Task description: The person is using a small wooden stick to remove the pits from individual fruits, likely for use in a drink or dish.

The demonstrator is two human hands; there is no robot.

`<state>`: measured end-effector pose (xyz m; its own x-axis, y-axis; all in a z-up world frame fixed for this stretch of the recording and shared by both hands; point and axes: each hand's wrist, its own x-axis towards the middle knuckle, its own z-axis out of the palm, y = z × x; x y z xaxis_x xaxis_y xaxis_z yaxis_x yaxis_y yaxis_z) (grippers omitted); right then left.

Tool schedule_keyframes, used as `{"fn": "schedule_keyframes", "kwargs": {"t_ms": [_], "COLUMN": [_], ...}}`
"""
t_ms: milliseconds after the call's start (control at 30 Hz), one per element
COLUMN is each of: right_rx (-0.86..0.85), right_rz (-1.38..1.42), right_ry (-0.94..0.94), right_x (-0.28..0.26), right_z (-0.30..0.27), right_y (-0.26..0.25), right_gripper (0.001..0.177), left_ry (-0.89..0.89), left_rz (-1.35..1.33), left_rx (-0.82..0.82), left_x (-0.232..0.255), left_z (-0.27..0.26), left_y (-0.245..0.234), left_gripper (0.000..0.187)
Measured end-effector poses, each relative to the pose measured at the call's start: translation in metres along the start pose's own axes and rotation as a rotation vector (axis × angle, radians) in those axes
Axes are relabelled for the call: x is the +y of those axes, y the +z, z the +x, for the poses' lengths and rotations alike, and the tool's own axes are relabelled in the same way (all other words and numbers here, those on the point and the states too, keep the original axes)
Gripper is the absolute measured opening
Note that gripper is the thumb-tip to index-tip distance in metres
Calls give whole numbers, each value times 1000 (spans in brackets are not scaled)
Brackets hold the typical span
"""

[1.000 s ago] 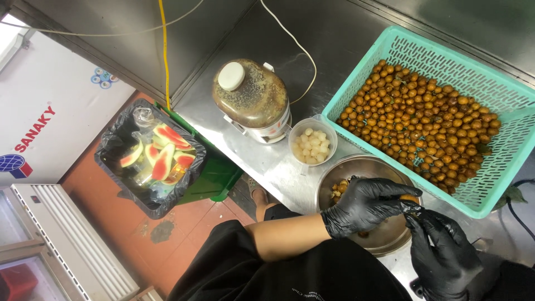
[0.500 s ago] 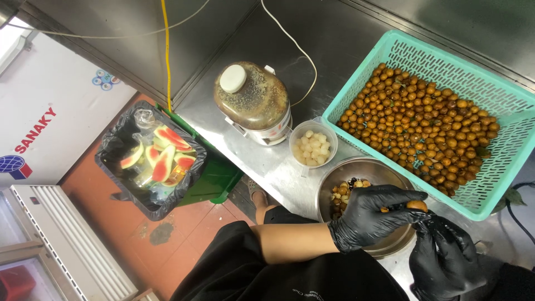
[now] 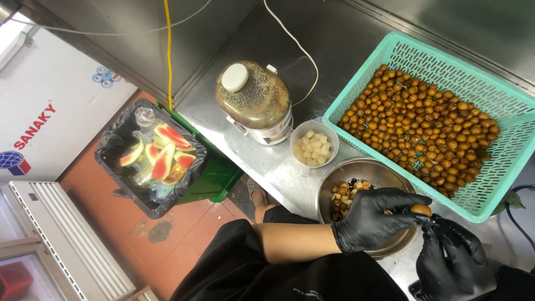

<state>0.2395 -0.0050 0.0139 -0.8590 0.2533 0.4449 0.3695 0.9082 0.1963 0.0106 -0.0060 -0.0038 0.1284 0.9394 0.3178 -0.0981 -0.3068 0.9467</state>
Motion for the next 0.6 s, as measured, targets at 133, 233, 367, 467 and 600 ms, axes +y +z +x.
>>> {"fn": "schedule_keyframes", "kwargs": {"t_ms": [133,233,367,467,600], "right_rx": [69,102,161,198,195], "right_rz": [31,102,82,74,121], "right_ry": [134,429,645,771,751], "right_x": [-11,-24,-34,-33,-26], "right_z": [38,64,70,85,112], "right_y": [-15,-25,-5,-12,-27], "right_gripper": [31,19,11,12,20], "left_ry": [-340,-207,-258,-311,-515], "left_rz": [-662,-421,-471,-574,-854], "left_rx": [-78,-69,-98,-56,16], "left_x": [-43,-35,-35,-49,-41], "left_z": [-3,4,10,10,9], "left_y": [2,-5,-17,-21,-33], "left_gripper": [31,33,33,26,26]}}
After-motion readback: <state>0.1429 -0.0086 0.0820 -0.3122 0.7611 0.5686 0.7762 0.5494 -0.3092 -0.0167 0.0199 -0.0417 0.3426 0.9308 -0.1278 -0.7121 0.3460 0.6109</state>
